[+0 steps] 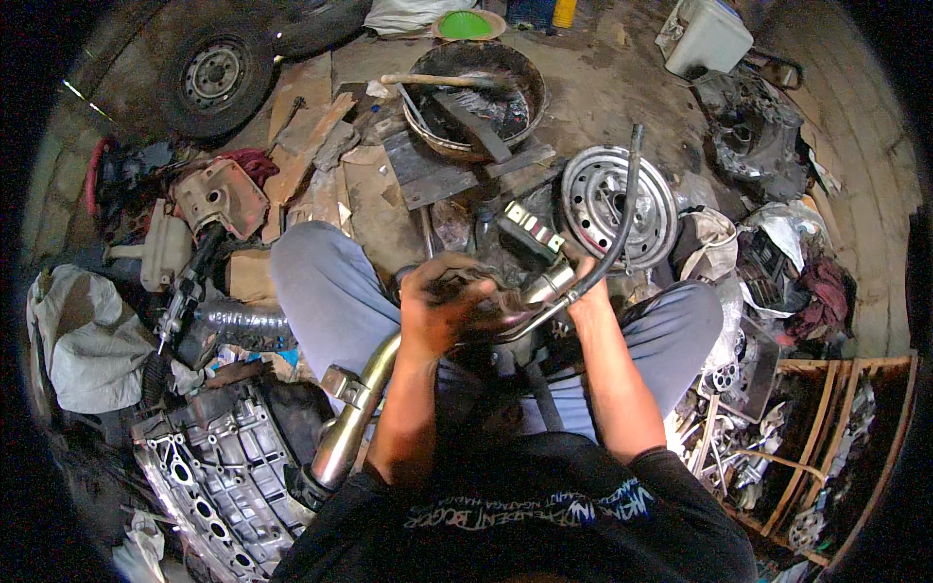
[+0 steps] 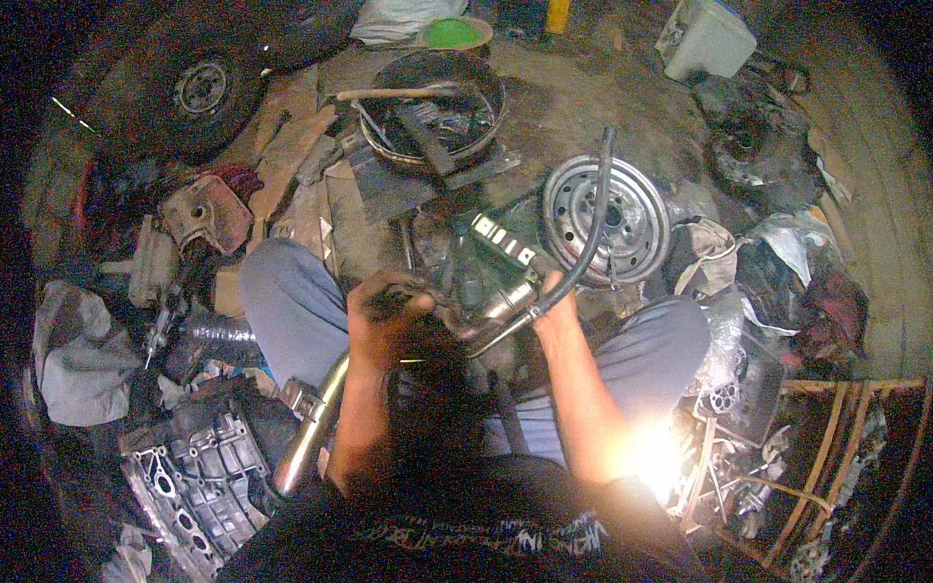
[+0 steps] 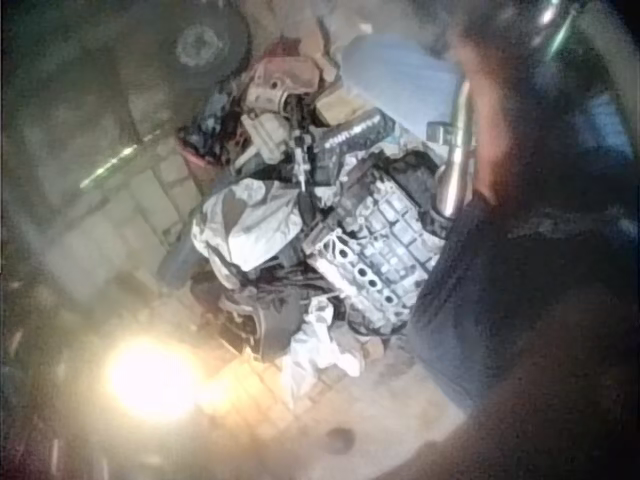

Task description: The person sits on the floor and works on a metal exhaust pipe. They use a cloth to wipe the pipe, then use a hammer to tap a metal bracket into place on the pipe. They continue to adjust and inspect the bracket and pipe throughout the clip.

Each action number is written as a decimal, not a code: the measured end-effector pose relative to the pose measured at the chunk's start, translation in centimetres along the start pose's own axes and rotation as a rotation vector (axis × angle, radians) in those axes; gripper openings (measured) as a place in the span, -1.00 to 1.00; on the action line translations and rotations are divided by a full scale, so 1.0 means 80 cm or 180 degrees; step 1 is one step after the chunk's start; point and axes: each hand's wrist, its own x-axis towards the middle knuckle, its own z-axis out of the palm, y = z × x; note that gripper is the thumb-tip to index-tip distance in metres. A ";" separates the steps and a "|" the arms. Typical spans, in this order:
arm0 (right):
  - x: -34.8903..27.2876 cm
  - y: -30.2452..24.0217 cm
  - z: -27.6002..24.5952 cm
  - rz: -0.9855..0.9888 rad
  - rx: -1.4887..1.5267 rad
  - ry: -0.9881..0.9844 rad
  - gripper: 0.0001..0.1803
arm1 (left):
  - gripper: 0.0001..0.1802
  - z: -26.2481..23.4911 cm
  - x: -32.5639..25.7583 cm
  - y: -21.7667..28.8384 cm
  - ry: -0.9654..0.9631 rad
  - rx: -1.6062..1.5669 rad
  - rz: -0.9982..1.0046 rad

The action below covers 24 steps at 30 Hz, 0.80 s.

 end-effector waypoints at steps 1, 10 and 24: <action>0.008 0.005 -0.011 -0.0214 0.0135 0.0026 -0.68 | -0.73 0.002 0.002 -0.002 0.0174 -0.0108 -0.0090; -0.001 -0.014 0.000 -0.0590 -0.0126 0.0859 -0.71 | -0.49 0.022 0.007 -0.058 0.0131 0.1464 -0.0371; 0.117 0.005 -0.155 -0.1707 -0.1816 0.2078 -0.60 | -0.35 0.042 0.033 -0.059 -0.0654 0.2083 -0.1213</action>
